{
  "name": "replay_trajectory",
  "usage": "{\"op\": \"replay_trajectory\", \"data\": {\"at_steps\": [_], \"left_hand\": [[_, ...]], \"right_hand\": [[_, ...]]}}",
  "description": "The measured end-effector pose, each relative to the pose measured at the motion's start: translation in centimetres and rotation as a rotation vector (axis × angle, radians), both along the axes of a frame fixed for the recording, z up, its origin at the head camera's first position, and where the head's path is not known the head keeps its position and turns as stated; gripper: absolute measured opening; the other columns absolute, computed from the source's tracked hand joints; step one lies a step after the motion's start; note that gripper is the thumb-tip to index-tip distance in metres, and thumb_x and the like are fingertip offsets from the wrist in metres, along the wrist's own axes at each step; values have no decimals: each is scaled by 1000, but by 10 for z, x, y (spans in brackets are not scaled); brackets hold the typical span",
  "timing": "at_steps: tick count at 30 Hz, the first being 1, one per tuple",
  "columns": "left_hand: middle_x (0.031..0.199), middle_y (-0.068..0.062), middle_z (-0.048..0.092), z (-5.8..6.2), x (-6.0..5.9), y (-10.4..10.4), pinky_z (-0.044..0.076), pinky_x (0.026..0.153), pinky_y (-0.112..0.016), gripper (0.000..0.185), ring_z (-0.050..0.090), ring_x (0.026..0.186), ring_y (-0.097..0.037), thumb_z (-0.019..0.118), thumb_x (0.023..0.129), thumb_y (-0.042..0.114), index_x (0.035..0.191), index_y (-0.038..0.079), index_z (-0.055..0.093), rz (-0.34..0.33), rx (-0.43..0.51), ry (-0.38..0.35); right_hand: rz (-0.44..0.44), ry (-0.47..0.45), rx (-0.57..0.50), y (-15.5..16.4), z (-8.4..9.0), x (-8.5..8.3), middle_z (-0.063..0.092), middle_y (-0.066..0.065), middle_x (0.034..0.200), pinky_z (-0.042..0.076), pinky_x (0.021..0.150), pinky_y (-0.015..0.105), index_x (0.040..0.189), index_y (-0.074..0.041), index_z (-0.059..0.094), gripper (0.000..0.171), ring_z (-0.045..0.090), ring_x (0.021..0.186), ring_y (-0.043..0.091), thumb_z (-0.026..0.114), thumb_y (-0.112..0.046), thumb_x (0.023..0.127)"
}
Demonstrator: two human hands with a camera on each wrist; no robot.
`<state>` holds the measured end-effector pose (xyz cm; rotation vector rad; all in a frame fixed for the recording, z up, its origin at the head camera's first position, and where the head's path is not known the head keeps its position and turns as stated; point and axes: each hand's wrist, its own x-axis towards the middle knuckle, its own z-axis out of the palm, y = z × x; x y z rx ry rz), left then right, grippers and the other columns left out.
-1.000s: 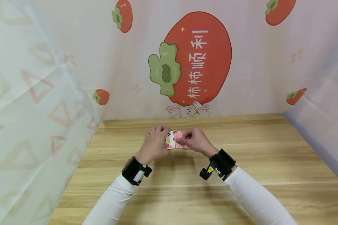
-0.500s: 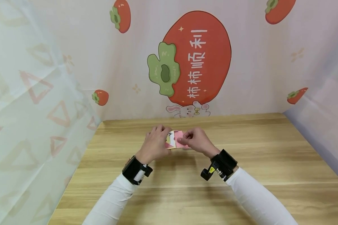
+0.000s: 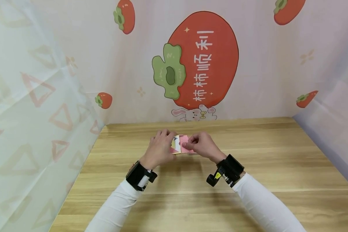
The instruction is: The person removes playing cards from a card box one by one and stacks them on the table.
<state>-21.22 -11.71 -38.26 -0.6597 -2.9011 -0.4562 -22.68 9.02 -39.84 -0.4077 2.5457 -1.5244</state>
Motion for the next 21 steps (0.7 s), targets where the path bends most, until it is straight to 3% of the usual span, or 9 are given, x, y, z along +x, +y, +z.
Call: {"op": "replay_trajectory", "data": {"at_steps": [8, 17, 21], "left_hand": [[118, -11, 55, -2, -1, 4, 44, 85, -53, 75, 50, 111, -32, 93, 65, 19, 132, 10, 60, -5, 15, -8], [116, -11, 55, -2, -4, 6, 45, 82, -53, 72, 50, 110, -32, 93, 65, 19, 129, 10, 61, -20, 23, 23], [117, -11, 56, 0, -4, 5, 45, 85, -54, 72, 50, 111, -31, 92, 66, 18, 130, 11, 61, -13, 29, 14]], "right_hand": [[-6, -8, 6, 1, -1, -1, 65, 15, 73, 37, 55, 28, 78, -9, 72, 21, 51, 61, 15, 78, -25, 91], [-17, -3, 10, 1, 0, -2, 62, 1, 64, 37, 54, 28, 77, -9, 73, 22, 53, 61, 18, 80, -26, 89], [-15, -12, -3, 2, 2, -2, 64, 8, 68, 36, 54, 28, 78, -8, 73, 22, 55, 63, 22, 80, -26, 90]]}}
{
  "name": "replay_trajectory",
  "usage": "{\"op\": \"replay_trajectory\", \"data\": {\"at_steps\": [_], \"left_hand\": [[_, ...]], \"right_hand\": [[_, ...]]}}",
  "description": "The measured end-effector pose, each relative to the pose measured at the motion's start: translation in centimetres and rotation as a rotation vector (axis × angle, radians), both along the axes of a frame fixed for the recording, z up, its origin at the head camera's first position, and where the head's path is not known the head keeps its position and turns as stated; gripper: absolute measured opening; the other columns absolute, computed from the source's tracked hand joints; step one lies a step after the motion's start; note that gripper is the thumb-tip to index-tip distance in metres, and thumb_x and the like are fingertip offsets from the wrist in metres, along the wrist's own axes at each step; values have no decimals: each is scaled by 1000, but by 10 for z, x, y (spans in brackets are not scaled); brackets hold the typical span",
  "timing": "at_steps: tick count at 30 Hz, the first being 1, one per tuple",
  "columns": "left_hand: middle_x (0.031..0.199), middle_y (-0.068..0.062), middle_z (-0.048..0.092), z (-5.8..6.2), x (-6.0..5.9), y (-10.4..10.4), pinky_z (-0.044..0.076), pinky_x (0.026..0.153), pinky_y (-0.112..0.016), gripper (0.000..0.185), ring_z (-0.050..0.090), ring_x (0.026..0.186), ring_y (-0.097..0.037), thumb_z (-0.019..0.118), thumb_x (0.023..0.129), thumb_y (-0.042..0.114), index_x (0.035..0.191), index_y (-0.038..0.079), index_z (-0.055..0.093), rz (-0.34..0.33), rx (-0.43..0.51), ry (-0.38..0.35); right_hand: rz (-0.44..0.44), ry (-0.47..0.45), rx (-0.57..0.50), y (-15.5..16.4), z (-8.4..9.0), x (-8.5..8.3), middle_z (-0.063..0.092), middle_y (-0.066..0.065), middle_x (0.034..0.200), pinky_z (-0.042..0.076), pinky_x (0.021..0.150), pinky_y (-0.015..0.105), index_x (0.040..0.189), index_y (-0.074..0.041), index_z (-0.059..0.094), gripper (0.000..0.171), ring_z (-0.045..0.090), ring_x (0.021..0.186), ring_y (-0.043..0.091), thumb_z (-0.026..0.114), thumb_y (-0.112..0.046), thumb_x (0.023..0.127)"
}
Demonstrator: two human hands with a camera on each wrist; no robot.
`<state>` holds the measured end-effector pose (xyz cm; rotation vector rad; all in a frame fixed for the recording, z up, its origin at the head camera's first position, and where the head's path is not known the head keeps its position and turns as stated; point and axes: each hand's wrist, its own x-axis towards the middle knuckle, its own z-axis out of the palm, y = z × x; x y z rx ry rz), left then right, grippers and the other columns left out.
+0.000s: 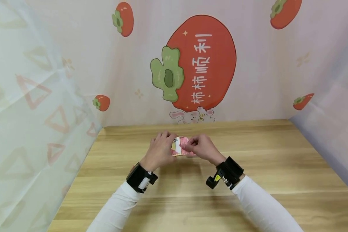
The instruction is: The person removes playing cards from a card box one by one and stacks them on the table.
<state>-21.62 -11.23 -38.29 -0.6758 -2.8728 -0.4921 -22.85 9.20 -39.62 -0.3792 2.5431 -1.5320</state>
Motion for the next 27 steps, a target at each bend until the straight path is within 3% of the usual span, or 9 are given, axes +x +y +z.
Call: {"op": "replay_trajectory", "data": {"at_steps": [4, 11, 21, 24, 27], "left_hand": [[117, -10, 55, 1, 1, -3, 45, 87, -55, 74, 50, 112, -32, 92, 66, 17, 132, 10, 60, 6, -5, -4], [118, -11, 55, 0, 4, -9, 45, 86, -54, 76, 50, 113, -32, 93, 65, 19, 133, 9, 60, 17, -11, -28], [117, -12, 55, 1, 7, -17, 44, 86, -56, 75, 50, 112, -32, 94, 65, 17, 131, 8, 61, 11, 1, -10], [117, -12, 55, 2, 8, -19, 44, 86, -56, 74, 51, 112, -32, 95, 65, 16, 131, 8, 61, 11, -1, -8], [116, -12, 55, 3, 10, -20, 44, 85, -55, 73, 50, 112, -32, 95, 65, 16, 130, 8, 61, 11, -2, -15]], "right_hand": [[-9, 9, -8, 1, -1, 1, 64, 15, 73, 36, 54, 28, 78, -9, 72, 21, 52, 62, 19, 79, -24, 90], [-17, 16, 27, 5, -2, 2, 58, 3, 68, 35, 55, 29, 80, -9, 72, 21, 47, 62, 16, 79, -26, 90], [-22, 22, 50, 13, 0, 5, 58, 1, 68, 36, 57, 31, 80, -9, 72, 24, 48, 63, 17, 80, -30, 89], [-38, 71, 95, 14, 3, 6, 63, 3, 76, 42, 60, 33, 86, -9, 72, 26, 55, 70, 18, 80, -34, 88], [-42, 187, 176, 15, 11, 8, 67, 5, 92, 49, 69, 37, 99, -7, 71, 32, 60, 83, 22, 83, -33, 85]]}}
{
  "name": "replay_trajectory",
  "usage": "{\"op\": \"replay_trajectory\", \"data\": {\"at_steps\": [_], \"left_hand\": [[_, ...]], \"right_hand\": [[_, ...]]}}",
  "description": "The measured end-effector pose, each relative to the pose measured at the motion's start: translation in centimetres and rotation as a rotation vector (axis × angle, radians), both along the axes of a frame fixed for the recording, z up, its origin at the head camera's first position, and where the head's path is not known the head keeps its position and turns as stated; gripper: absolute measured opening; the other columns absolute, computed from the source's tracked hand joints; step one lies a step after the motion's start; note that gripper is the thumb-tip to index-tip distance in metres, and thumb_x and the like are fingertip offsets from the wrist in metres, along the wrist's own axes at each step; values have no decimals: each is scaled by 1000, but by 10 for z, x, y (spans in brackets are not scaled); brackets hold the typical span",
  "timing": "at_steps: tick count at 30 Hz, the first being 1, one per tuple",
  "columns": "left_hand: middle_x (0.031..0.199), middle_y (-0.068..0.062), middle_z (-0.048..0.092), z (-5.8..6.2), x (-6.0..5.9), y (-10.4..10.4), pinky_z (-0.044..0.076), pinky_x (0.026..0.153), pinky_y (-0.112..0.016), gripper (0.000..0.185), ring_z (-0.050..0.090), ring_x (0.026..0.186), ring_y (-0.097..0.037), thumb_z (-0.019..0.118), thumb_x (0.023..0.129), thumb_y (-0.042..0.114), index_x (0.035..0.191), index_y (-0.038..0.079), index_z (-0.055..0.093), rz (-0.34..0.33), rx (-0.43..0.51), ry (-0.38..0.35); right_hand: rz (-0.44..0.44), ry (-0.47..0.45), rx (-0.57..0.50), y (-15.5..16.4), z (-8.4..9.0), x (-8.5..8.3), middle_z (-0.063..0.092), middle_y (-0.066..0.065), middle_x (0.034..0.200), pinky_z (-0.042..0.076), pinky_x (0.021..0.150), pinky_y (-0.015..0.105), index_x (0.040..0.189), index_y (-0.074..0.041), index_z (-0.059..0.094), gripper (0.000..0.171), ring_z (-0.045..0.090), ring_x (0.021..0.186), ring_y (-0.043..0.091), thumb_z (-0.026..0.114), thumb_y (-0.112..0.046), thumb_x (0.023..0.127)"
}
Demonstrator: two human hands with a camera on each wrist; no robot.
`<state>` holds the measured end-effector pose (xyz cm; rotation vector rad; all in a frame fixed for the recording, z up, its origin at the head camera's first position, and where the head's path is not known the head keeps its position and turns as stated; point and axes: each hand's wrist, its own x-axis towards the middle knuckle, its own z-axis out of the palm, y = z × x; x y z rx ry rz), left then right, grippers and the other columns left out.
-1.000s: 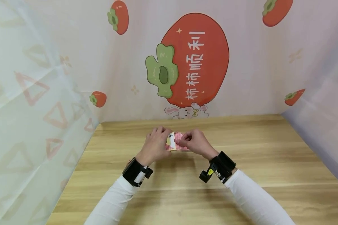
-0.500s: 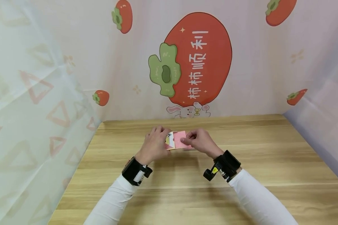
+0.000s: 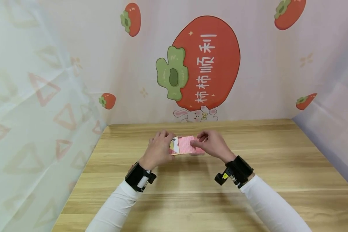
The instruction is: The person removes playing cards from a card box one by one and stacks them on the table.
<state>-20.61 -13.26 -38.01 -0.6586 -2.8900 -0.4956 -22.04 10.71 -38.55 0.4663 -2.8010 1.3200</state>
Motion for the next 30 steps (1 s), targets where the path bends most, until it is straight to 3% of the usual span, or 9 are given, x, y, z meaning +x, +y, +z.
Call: {"op": "replay_trajectory", "data": {"at_steps": [2, 6, 9, 13, 20, 30], "left_hand": [[116, -12, 55, -1, 0, -1, 44, 84, -55, 73, 50, 112, -33, 95, 65, 16, 130, 8, 62, -1, -1, -7], [117, -11, 55, 0, 0, -2, 44, 84, -54, 74, 50, 113, -32, 95, 65, 18, 130, 9, 62, 4, -11, -15], [119, -11, 55, 0, -1, -2, 45, 85, -54, 73, 50, 113, -32, 95, 66, 20, 130, 10, 61, 5, -21, -23], [120, -12, 55, 0, -2, 1, 45, 87, -55, 73, 50, 114, -32, 94, 68, 20, 132, 10, 60, -1, -19, -36], [119, -10, 55, -1, -1, 3, 43, 88, -53, 73, 49, 114, -30, 93, 68, 20, 132, 11, 60, -2, -14, -50], [117, -10, 55, -3, 2, 3, 44, 87, -54, 72, 50, 111, -31, 94, 67, 18, 131, 11, 61, -11, -13, -52]], "right_hand": [[44, 111, 108, -1, 6, 0, 67, 6, 103, 52, 78, 41, 106, -7, 70, 38, 61, 95, 24, 86, -32, 82], [238, 313, 324, -9, 17, -3, 65, 7, 119, 49, 94, 46, 111, -10, 72, 46, 57, 114, 28, 92, -30, 74], [368, 384, 413, -15, 20, -5, 64, 8, 124, 45, 101, 48, 110, -13, 74, 47, 55, 121, 29, 94, -31, 72], [413, 401, 437, -21, 19, -7, 64, 8, 125, 45, 103, 47, 109, -14, 76, 45, 55, 123, 28, 94, -29, 71], [429, 389, 408, -24, 14, -6, 65, 5, 118, 53, 92, 38, 107, -12, 77, 41, 58, 110, 23, 95, -22, 71], [433, 381, 410, -22, 9, -2, 64, 6, 118, 53, 91, 38, 109, -11, 77, 42, 58, 110, 23, 94, -22, 72]]}}
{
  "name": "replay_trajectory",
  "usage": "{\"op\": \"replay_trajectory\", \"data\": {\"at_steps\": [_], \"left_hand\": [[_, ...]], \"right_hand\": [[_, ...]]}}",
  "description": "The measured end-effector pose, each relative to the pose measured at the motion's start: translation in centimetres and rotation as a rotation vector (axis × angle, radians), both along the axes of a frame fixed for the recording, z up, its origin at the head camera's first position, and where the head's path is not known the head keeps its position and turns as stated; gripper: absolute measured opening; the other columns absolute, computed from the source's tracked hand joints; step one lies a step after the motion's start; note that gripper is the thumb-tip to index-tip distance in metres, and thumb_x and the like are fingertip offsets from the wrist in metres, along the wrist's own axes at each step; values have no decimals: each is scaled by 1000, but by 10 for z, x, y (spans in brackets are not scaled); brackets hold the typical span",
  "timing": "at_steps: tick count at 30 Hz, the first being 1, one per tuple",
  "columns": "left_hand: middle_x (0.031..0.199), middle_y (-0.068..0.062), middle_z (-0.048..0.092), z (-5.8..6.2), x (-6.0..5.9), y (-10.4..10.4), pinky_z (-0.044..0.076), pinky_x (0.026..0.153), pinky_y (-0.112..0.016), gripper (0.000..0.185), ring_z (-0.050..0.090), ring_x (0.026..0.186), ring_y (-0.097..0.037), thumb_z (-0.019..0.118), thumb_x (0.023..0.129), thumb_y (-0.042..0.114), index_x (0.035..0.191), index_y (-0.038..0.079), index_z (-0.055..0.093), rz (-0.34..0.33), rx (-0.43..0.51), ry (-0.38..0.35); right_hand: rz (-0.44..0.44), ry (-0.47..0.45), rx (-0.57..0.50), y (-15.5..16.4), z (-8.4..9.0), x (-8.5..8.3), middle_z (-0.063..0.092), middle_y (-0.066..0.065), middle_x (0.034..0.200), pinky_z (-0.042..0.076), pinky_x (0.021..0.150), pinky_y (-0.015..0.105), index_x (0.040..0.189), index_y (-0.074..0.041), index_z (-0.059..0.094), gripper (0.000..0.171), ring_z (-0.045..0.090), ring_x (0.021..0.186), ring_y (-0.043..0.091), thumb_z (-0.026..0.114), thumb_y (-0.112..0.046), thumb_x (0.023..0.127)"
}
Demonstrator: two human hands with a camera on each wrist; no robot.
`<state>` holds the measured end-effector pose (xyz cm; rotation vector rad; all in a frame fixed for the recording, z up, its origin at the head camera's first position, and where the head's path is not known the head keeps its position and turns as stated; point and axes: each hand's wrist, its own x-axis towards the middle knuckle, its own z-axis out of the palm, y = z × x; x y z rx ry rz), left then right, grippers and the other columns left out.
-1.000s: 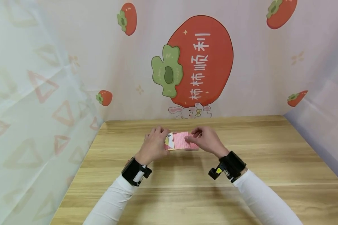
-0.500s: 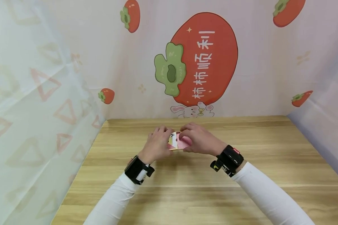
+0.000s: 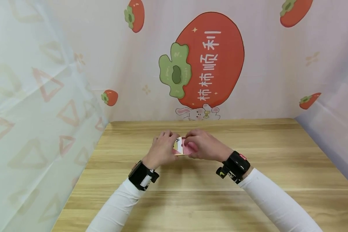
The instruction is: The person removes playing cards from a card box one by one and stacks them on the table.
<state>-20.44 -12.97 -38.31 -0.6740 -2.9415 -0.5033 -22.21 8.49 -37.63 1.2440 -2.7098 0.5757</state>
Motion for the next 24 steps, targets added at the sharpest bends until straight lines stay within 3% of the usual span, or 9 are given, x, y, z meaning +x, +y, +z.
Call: {"op": "replay_trajectory", "data": {"at_steps": [24], "left_hand": [[118, -9, 56, 6, 7, 1, 44, 88, -55, 76, 50, 113, -30, 95, 66, 23, 133, 12, 61, 14, -23, 12]], "right_hand": [[-6, -6, -1, 0, 3, 9, 62, 7, 123, 52, 94, 43, 112, -14, 76, 42, 55, 119, 26, 92, -22, 74]]}}
